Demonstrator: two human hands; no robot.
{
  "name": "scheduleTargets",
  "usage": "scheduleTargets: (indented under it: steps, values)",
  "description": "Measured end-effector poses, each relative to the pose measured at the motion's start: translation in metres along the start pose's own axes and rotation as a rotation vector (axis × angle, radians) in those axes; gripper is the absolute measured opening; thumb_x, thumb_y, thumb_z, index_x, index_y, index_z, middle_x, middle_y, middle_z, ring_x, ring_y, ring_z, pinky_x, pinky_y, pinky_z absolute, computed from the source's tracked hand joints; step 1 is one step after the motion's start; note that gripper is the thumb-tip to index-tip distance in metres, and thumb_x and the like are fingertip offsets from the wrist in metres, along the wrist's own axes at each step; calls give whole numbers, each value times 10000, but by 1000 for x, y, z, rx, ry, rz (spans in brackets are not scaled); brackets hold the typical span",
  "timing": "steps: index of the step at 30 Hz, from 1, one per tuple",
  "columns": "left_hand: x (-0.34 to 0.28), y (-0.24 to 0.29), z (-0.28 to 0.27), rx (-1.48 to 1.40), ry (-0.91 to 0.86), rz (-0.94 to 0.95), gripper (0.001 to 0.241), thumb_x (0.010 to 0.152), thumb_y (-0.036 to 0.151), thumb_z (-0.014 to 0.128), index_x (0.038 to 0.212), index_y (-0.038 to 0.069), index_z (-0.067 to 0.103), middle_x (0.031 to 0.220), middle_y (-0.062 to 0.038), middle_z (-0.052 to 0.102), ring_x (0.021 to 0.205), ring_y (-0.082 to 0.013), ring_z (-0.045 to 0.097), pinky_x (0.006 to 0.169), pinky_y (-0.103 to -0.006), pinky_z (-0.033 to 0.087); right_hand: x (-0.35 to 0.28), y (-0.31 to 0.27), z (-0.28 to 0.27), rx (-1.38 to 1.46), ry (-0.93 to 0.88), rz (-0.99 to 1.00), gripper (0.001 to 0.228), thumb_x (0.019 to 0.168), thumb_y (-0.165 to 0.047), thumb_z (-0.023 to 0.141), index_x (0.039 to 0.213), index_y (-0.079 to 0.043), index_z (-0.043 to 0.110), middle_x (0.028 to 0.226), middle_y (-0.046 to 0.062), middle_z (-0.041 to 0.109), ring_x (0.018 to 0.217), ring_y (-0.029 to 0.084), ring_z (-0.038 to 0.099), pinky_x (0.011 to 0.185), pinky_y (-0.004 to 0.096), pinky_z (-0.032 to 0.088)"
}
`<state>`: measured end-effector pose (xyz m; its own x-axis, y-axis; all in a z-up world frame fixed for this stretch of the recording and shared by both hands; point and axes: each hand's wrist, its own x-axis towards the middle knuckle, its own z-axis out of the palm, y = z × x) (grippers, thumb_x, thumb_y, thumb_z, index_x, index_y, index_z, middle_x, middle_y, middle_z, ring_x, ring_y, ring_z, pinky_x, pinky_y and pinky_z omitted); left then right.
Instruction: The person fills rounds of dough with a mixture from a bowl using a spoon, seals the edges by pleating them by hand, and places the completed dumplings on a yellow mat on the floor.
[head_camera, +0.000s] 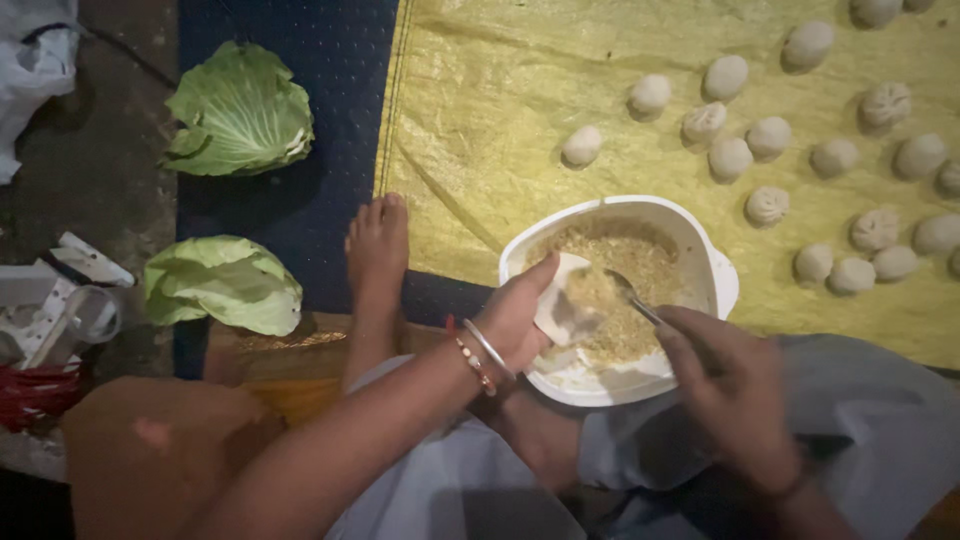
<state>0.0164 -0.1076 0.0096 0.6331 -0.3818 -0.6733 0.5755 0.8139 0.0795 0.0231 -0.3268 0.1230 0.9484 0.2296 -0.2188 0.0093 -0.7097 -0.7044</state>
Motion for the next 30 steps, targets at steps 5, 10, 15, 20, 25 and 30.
scheduleTargets:
  steps: [5,10,15,20,25,30]
  values:
    - [-6,3,14,-157,25,55,486,1092,394,419,1319,-26,511,1283,-245,622,1180,-378,636,1028,-551,530,-12,-15,29,-318,111,-386,611,723,34,686,1320,-94,673,926,160,655,769,324,636,643,412,503]
    - [-11,11,18,-251,120,148,471,1072,370,413,1351,-3,486,1338,-228,593,1215,-369,614,1031,-562,515,-16,2,60,-321,88,-524,693,719,60,673,1399,-62,619,971,138,646,803,314,629,685,425,516]
    - [-20,21,20,-166,-89,135,509,1094,394,436,1390,-15,495,1342,-214,611,1234,-341,619,1070,-508,501,-22,19,63,-213,150,-514,668,753,87,616,1412,-17,581,986,167,619,860,327,610,722,420,515]
    - [-14,31,4,-86,-80,166,483,1051,419,523,1292,8,602,1210,-154,697,1122,-283,670,981,-454,549,-24,28,40,-184,262,-487,613,847,83,574,1451,-12,544,1009,143,582,919,334,575,800,424,497]
    - [-9,41,-21,-110,58,221,359,1039,370,608,1203,52,636,1083,-118,709,984,-263,693,902,-435,572,-18,42,2,-307,30,-302,456,870,-29,723,1303,-159,664,886,82,583,808,273,587,718,415,483]
    - [-15,44,-28,-33,61,234,373,1013,387,589,1178,57,641,1054,-117,708,951,-274,697,864,-420,571,-10,52,-21,-597,-313,-274,660,669,-145,788,1316,-201,674,850,80,625,818,296,609,663,429,519]
